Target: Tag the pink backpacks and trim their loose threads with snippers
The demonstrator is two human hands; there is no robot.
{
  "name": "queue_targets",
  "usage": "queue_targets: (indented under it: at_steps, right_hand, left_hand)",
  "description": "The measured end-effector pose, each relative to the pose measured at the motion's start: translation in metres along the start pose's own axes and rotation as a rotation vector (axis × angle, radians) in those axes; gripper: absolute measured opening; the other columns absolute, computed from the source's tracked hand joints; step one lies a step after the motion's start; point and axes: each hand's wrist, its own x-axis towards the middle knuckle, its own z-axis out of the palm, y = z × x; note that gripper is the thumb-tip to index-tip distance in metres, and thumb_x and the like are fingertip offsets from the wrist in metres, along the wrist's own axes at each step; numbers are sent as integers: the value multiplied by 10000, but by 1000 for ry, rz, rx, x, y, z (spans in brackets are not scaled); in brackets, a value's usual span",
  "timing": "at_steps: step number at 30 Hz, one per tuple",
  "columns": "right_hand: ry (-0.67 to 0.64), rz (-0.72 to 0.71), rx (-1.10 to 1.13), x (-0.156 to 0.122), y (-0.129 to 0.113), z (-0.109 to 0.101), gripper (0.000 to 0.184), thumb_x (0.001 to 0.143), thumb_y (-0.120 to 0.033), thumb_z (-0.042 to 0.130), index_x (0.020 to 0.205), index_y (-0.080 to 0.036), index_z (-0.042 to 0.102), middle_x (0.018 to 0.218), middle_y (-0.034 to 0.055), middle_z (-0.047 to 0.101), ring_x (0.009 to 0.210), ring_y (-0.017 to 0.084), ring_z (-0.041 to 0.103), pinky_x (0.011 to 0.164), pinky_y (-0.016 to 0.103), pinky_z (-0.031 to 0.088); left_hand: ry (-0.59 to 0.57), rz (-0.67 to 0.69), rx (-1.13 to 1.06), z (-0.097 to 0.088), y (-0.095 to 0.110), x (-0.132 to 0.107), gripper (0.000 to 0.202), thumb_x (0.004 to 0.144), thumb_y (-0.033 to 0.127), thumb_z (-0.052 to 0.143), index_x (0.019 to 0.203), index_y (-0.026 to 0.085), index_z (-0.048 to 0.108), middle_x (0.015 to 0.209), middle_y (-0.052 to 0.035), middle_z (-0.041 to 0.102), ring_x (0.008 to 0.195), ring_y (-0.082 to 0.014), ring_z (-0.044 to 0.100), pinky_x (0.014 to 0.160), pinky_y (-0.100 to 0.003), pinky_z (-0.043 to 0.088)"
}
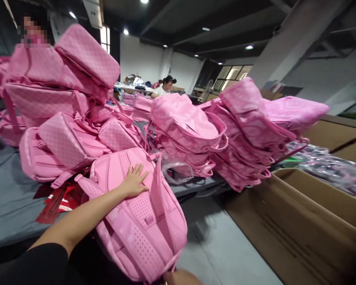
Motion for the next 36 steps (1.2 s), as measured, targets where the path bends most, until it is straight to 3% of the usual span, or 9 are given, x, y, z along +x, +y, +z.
queue_targets:
  at_steps: [3,8,13,17,20,23,25,29,36]
  right_hand:
    - [11,-56,-19,29,-12,-15,344,928,-225,608,1269,-259,591,1180,49,655,995,187,653,851,322,557]
    - [76,48,-350,123,-30,-26,521,849,32,441,1320,-160,553,1156,146,671,960,259,713,784,339,561]
    - [255,353,-517,151,37,-47,319,896,-45,446,1180,-46,589,1074,246,672,832,308,733,634,342,528]
    - [212,227,315,137,51,-66,320,906,-283,563,1178,-117,596,863,113,712,639,219,679,489,265,437]
    - [421,22,1040,132,15,-62,514,842,-466,672,1273,-221,536,1074,99,697,609,152,640,380,193,326]
    - [608,-33,1312,139,-17,-45,400,823,-441,721,1136,-217,611,1037,80,703,633,127,630,477,215,461]
    - [536,-74,1330,148,-22,-30,308,862,-426,683,1075,-205,660,1034,82,710,776,164,672,693,299,561]
    - [240,-168,1050,165,0,-8,391,955,-493,504,1081,-196,725,1092,94,714,1056,237,643,937,387,517]
    - [840,-94,473,186,51,-5,462,969,-445,489,1335,-180,586,844,54,711,810,208,669,817,386,543]
  left_hand:
    - [22,49,13,10,-1,1,715,840,421,668,1468,161,446,1627,-199,134,1525,-357,37,1195,-624,-50]
    - [96,-55,32,-4,-17,-28,456,1008,209,317,1421,179,507,1557,-134,386,1480,-235,300,1202,-509,290]
    - [56,27,72,-4,-37,-77,586,870,204,642,1436,193,487,1596,-150,302,1494,-337,236,1202,-572,255]
    - [152,14,-223,-24,-8,-75,306,947,238,525,1221,168,640,1351,-143,606,1298,-278,521,1120,-495,387]
    - [-56,18,-714,-37,34,-61,310,912,358,597,1166,183,629,1110,-80,695,1016,-210,637,930,-368,496]
    - [-271,-43,-1179,-30,61,-60,161,835,292,653,911,155,612,847,-7,646,781,-137,600,747,-263,480]
    - [-274,-127,-1281,-24,61,-68,127,821,230,620,748,155,547,710,30,552,674,-101,529,666,-227,434]
    - [-269,-132,-841,-42,27,-77,123,864,275,610,822,166,648,754,15,631,702,-125,569,673,-242,422]
    - [58,205,229,-61,-13,25,270,980,303,485,1101,132,655,1177,-133,651,1109,-255,559,951,-398,408]
